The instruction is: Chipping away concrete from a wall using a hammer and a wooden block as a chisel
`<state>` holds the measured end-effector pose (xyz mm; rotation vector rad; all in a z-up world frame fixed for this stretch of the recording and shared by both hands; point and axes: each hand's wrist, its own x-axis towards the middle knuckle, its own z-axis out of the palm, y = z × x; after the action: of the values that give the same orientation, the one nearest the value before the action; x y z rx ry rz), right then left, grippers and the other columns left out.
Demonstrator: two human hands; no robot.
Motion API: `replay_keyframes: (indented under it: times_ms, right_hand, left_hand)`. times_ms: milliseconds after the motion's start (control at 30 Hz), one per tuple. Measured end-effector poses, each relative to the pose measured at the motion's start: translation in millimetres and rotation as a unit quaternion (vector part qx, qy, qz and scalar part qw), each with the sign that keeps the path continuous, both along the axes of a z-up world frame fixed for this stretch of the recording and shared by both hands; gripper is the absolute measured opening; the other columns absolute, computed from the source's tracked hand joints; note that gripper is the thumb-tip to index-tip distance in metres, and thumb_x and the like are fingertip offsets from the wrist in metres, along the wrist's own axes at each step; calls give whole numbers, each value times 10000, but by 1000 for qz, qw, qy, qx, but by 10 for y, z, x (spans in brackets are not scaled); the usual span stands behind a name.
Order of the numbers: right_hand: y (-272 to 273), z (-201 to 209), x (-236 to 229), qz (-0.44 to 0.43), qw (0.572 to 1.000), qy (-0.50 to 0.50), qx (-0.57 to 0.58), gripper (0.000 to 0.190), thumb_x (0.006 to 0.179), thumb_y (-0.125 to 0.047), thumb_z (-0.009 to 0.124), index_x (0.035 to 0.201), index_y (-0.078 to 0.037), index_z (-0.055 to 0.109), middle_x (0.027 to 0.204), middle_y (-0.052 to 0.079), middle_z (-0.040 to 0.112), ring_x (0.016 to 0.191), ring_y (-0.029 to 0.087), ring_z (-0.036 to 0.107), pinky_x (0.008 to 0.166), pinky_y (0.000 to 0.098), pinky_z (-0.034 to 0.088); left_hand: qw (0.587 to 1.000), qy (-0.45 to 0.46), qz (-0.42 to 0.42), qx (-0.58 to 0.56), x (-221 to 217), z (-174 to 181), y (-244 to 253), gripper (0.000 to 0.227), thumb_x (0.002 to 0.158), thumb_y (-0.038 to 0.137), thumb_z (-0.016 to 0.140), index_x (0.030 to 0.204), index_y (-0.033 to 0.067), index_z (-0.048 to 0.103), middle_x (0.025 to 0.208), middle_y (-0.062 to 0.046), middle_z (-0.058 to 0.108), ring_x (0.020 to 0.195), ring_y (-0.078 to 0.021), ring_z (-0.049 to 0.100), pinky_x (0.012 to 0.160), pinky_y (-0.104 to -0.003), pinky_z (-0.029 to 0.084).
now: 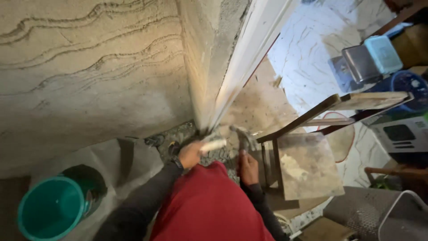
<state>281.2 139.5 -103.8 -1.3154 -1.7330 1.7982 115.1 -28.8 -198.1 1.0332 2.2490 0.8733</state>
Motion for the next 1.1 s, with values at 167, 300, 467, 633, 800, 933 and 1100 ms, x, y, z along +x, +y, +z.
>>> replay_keyframes:
  times_ms: [167, 300, 467, 633, 800, 933, 1100]
  right_hand:
    - [180, 23, 199, 35, 999, -9, 23, 465, 965, -350, 451, 598, -70, 507, 402, 145, 488, 316, 230, 516, 291, 316, 408]
    - [155, 359, 199, 80, 994, -11, 78, 496, 971, -342, 428, 566, -80, 539, 391, 123, 509, 322, 217, 521, 319, 309, 406]
    - [106, 611, 125, 120, 985, 44, 112, 555, 990, -395, 417, 559, -77, 561, 385, 114, 511, 334, 208, 530, 371, 312, 429]
    - [11, 722, -236, 104, 973, 13, 205, 446, 933, -428, 473, 993, -24, 652, 868, 289, 633, 865, 392, 615, 754, 519, 437]
    - [427, -29, -524, 204, 946, -64, 242, 465, 933, -380, 511, 740, 7, 682, 716, 219, 655, 766, 345, 649, 699, 470, 457]
    - [280, 106, -120, 179, 966, -84, 165, 637, 928, -588, 476, 666, -27, 629, 604, 171, 628, 657, 304, 631, 669, 420, 477]
    - [319, -226, 90, 109, 987, -109, 42, 574, 933, -530, 464, 630, -51, 555, 473, 144, 555, 412, 232, 570, 392, 353, 473]
  left_hand:
    - [976, 40, 153, 147, -296, 1383, 309, 341, 930, 114, 412, 1238, 43, 539, 973, -263, 571, 868, -461, 593, 768, -529, 479]
    - [972, 193, 111, 80, -527, 1206, 430, 417, 934, 212, 454, 1348, 259, 460, 960, -91, 565, 921, -373, 607, 755, -504, 500]
    - [982, 120, 117, 83, -549, 1137, 430, 410, 941, 218, 468, 1345, 285, 458, 978, -130, 582, 917, -409, 609, 769, -509, 495]
    - [986, 67, 114, 97, -545, 1118, 390, 403, 963, 241, 439, 1360, 307, 432, 1014, -144, 592, 973, -424, 594, 815, -520, 479]
    - [977, 60, 112, 171, -605, 1020, 331, 383, 924, 176, 531, 1306, 206, 529, 1060, -202, 634, 1007, -439, 592, 864, -507, 474]
    - [978, -42, 114, 170, -316, 695, 213, 272, 925, 145, 432, 977, 65, 687, 870, -229, 665, 905, -443, 610, 806, -490, 479]
    - [991, 5, 54, 125, -78, 316, 60, 364, 863, 91, 531, 1218, 41, 590, 1131, -248, 618, 1057, -443, 562, 937, -540, 428]
